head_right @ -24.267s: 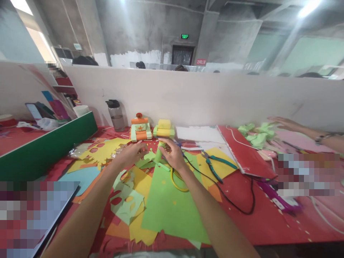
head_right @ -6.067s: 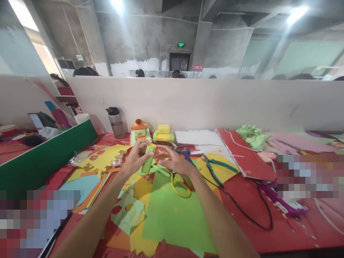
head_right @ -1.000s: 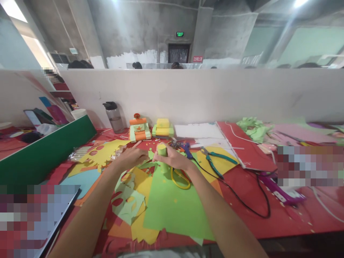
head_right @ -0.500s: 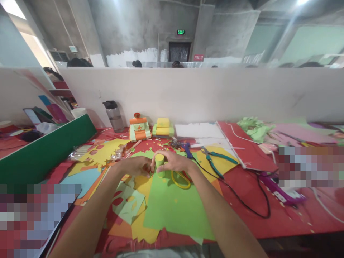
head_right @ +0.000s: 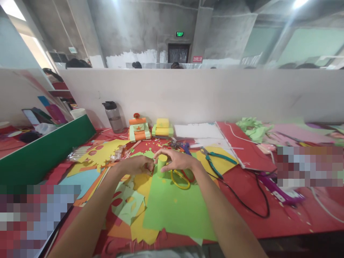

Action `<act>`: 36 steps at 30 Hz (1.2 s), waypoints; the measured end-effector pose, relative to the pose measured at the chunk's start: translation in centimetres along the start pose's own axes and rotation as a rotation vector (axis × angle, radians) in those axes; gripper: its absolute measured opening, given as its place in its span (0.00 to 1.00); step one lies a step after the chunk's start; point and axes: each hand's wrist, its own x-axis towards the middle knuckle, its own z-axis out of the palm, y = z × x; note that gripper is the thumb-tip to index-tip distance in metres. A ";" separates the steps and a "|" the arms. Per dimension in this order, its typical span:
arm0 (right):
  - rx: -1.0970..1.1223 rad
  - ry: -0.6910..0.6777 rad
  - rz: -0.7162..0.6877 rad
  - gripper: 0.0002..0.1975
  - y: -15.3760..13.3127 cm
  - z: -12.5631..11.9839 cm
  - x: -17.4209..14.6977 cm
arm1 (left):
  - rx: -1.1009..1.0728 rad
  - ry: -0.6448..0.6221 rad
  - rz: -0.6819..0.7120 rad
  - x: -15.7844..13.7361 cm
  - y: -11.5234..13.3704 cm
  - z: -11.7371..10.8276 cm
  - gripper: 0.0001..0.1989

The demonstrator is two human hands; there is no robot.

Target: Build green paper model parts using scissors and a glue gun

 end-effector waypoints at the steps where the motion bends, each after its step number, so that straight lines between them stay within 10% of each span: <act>1: 0.002 -0.001 0.008 0.27 -0.2 0.0 -0.1 | -0.012 0.004 0.009 0.0 0.0 0.0 0.06; 8: 0.149 0.021 0.117 0.26 -0.1 0.0 -0.2 | -0.116 0.153 0.076 -0.2 -0.5 -0.1 0.06; 19: 0.099 0.037 0.113 0.26 -0.1 0.6 0.5 | -0.553 0.967 0.002 -0.5 0.6 -2.2 0.14; 31: 0.082 0.083 0.053 0.34 0.6 -1.2 -1.0 | -0.741 1.015 0.057 -0.7 1.9 -2.2 0.13; 36: 0.067 0.106 -0.008 0.34 -0.2 -0.3 -0.4 | -1.091 0.833 0.164 -0.7 2.7 -1.7 0.13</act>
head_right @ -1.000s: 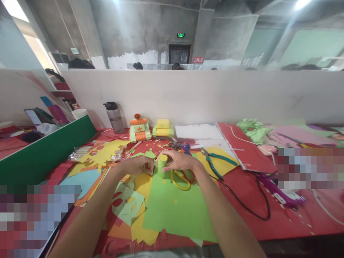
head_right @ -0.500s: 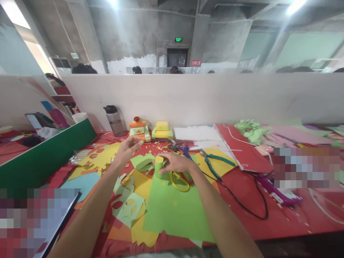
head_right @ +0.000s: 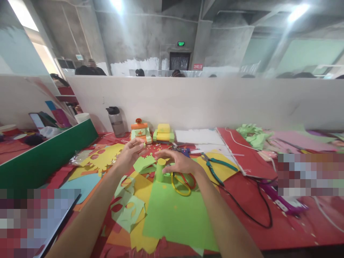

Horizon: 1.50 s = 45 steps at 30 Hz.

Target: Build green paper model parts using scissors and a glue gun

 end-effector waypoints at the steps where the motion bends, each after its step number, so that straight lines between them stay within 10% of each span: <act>1: -0.021 -0.009 -0.005 0.33 0.0 0.1 0.1 | -0.066 -0.044 -0.025 -0.2 0.0 0.3 0.13; 7: -0.079 0.074 0.044 0.29 0.8 0.5 0.6 | -0.111 -0.365 -0.216 -1.3 0.7 0.8 0.14; 16: 0.161 0.476 -0.028 0.28 1.3 -0.8 0.3 | 0.493 -0.742 -0.456 -1.4 1.7 -0.8 0.12; 22: 0.238 0.743 -0.139 0.32 2.0 -2.2 0.0 | 0.639 -0.574 -0.346 -0.3 0.2 -2.3 0.12; 30: 0.034 0.171 0.017 0.29 0.3 0.9 0.8 | 0.564 -0.273 -0.066 0.4 0.3 -1.7 0.16; 45: -0.077 0.072 0.008 0.30 0.1 1.4 1.1 | 0.436 -0.116 0.013 0.6 -1.4 -0.4 0.16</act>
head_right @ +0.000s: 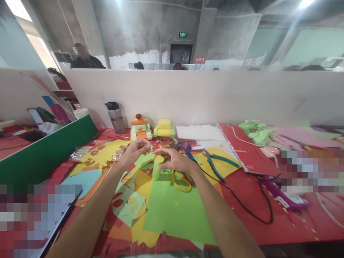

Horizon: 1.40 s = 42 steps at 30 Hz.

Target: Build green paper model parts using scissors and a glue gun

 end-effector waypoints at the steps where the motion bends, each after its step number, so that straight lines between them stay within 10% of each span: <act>1: -0.005 0.001 0.001 0.29 -0.1 0.0 0.0 | 0.008 0.006 0.003 0.1 -0.3 0.1 0.16; 42: 0.157 0.010 -0.032 0.25 1.2 -2.5 -1.3 | 0.039 0.015 -0.018 0.2 -0.9 1.0 0.10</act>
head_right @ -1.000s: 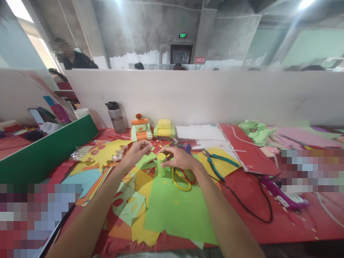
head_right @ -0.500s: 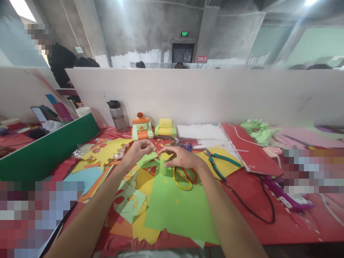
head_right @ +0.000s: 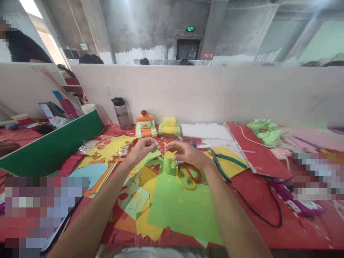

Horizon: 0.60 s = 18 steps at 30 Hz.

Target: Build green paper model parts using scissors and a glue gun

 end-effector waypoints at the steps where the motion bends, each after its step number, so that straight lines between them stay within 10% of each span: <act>1: 0.019 0.013 -0.010 0.25 -0.1 0.0 0.0 | -0.009 -0.001 0.007 0.0 0.1 0.1 0.10; 18: 0.026 0.375 0.148 0.16 -0.2 1.7 2.4 | 0.110 -0.057 0.195 -0.6 0.9 2.0 0.09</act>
